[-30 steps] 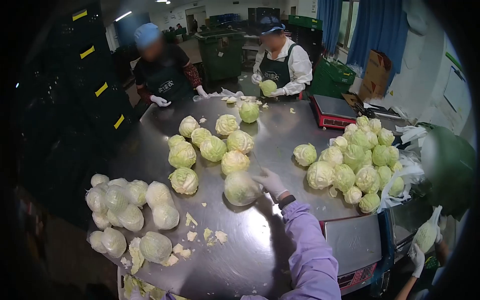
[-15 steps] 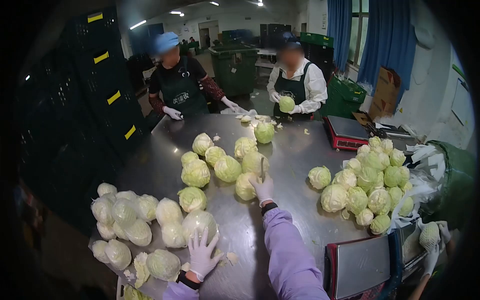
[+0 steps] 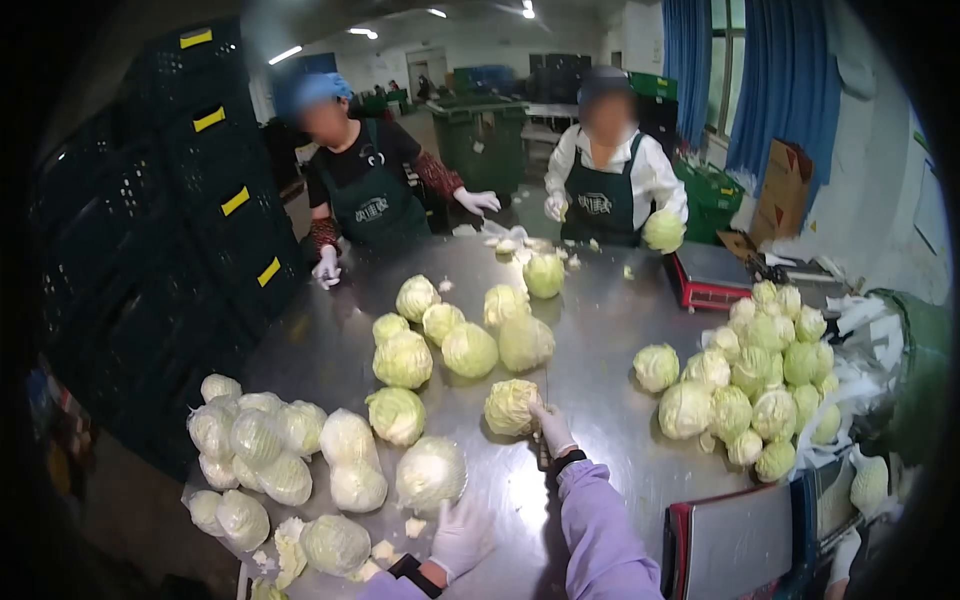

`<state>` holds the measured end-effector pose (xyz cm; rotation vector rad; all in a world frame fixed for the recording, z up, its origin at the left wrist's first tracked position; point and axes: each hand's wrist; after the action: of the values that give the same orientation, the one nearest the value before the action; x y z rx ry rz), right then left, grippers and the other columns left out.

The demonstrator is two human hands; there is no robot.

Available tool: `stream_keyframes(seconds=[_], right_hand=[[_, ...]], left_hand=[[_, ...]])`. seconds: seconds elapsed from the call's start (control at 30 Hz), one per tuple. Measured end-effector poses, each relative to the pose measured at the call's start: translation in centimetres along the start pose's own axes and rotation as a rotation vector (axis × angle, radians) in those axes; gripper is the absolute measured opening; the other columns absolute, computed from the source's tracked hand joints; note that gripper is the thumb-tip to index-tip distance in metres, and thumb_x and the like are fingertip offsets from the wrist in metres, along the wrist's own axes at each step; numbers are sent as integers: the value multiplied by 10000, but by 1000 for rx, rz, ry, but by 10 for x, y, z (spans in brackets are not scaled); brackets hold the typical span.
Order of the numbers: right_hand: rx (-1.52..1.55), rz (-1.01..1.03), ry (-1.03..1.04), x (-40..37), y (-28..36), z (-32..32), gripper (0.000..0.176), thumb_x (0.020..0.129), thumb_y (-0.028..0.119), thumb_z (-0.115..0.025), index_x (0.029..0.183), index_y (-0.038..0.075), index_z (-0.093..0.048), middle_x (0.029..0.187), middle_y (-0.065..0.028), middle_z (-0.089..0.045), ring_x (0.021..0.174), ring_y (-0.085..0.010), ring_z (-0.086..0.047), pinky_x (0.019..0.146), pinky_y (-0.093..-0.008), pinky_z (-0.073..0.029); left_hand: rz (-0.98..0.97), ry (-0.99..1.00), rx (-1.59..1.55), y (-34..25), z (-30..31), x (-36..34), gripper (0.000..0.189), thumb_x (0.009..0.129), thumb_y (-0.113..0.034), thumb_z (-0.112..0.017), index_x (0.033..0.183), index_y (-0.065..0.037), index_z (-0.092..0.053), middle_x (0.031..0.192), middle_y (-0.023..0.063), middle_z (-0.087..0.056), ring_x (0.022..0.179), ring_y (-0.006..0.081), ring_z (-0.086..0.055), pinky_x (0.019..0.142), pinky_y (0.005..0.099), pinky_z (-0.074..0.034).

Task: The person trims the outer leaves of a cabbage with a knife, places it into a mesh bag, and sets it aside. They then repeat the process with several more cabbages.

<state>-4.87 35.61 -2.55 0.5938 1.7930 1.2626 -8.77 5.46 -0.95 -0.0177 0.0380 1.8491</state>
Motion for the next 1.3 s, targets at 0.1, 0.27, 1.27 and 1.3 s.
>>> stream_keyframes(seconds=[0.1,0.27,1.27,1.3], right_hand=[[99,-29,65,-53,-12,7,409,861,328,-637,1096,27,-490,747,-67,-556,494,-138,-527,409,-288,-475],[17,-185,113,-173,-42,31,405,866,287,-632,1119,9,-483,780,-60,-561,535,-113,-527,439,-263,-476],[-1191,168,325,-451,-127,-35,174,901,190,-497,975,35,-524,864,-229,-608,789,-416,-599,670,-504,-473],[-1190,159,321,-442,-130,-37,174,901,190,-497,975,35,-524,864,-229,-608,789,-416,-599,670,-504,-473]], left_hand=[[-147,57,-16,-5,-43,-39,753,811,-625,-545,1380,-150,-416,1469,150,-338,1374,349,-267,1085,552,-216],[3,196,-94,22,-14,-127,766,837,-564,-563,1417,-109,-354,1470,157,-340,1357,354,-302,1084,542,-232],[260,-135,-673,-34,23,-246,1092,603,-449,-840,1394,27,-258,1345,234,-375,1289,402,-344,1051,437,-345],[255,-128,-676,-34,23,-244,1092,603,-449,-840,1394,27,-258,1345,234,-375,1289,402,-344,1051,437,-345]])
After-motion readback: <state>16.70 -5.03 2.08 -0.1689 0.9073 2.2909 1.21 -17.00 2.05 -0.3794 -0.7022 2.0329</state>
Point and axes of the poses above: each hand's wrist, its own x-axis towards the middle knuckle, its own z-axis out of the back of the hand, y = z × x
